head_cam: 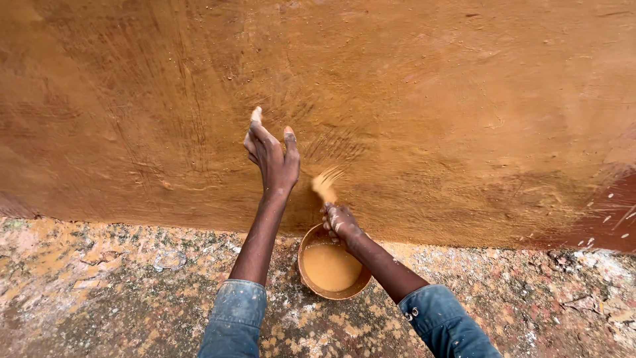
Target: The person paints a wall using a brush and a bowl of paint. They repeatedly dip the brush into the bowl and apply paint to the wall surface, working around a window with metal bars.
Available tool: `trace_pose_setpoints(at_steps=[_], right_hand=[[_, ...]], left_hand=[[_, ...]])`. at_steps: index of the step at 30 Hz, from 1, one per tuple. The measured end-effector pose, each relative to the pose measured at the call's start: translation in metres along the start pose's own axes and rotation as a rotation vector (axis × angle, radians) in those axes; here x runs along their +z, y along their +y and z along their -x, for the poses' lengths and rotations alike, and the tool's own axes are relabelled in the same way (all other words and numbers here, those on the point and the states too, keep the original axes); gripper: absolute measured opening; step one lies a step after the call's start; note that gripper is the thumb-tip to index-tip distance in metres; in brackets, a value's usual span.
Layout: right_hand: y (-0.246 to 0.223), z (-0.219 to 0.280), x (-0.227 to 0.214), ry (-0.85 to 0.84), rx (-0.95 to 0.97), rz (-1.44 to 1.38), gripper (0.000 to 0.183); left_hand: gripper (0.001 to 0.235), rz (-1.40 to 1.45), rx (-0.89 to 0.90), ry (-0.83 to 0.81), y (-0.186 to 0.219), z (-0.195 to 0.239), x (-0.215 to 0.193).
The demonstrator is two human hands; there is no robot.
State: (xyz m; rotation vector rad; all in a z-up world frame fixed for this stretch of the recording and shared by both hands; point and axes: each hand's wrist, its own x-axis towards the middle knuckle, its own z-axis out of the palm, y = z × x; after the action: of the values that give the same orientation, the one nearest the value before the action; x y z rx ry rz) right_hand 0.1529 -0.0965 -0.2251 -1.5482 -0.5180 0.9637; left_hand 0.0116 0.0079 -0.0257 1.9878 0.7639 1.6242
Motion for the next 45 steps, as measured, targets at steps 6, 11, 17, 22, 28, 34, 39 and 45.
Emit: trace_pose_setpoints(at_steps=[6, 11, 17, 22, 28, 34, 39, 45], right_hand=[[-0.041, -0.004, -0.043, -0.162, -0.095, 0.570, 0.047], [-0.120, 0.073, -0.126, -0.222, -0.269, 0.776, 0.034], [-0.189, 0.198, -0.140, -0.194, -0.230, 1.354, 0.040], [-0.174, 0.206, -0.109, -0.255, -0.032, 1.625, 0.031], [-0.082, 0.144, -0.038, -0.452, -0.113, 1.907, 0.019], [0.028, 0.091, 0.017, -0.389, -0.287, 2.165, 0.041], [0.014, 0.095, 0.017, -0.419, -0.372, 2.025, 0.021], [-0.095, 0.126, -0.017, -0.408, -0.114, 1.636, 0.021]], left_hand=[[0.041, -0.144, -0.093, -0.370, -0.054, 0.004, 0.018], [0.030, 0.295, 0.038, -0.797, -0.088, 0.027, 0.020], [0.080, 0.039, -0.234, -1.197, -0.077, 0.053, 0.013], [0.129, -0.019, -0.108, -1.324, -0.070, 0.079, 0.012], [0.127, -0.232, -0.026, -1.291, -0.069, 0.081, 0.010], [0.132, -0.359, 0.009, -1.315, -0.060, 0.082, 0.008], [0.111, -0.229, -0.064, -1.235, -0.060, 0.075, 0.007], [0.084, -0.047, -0.159, -0.941, -0.070, 0.049, 0.000]])
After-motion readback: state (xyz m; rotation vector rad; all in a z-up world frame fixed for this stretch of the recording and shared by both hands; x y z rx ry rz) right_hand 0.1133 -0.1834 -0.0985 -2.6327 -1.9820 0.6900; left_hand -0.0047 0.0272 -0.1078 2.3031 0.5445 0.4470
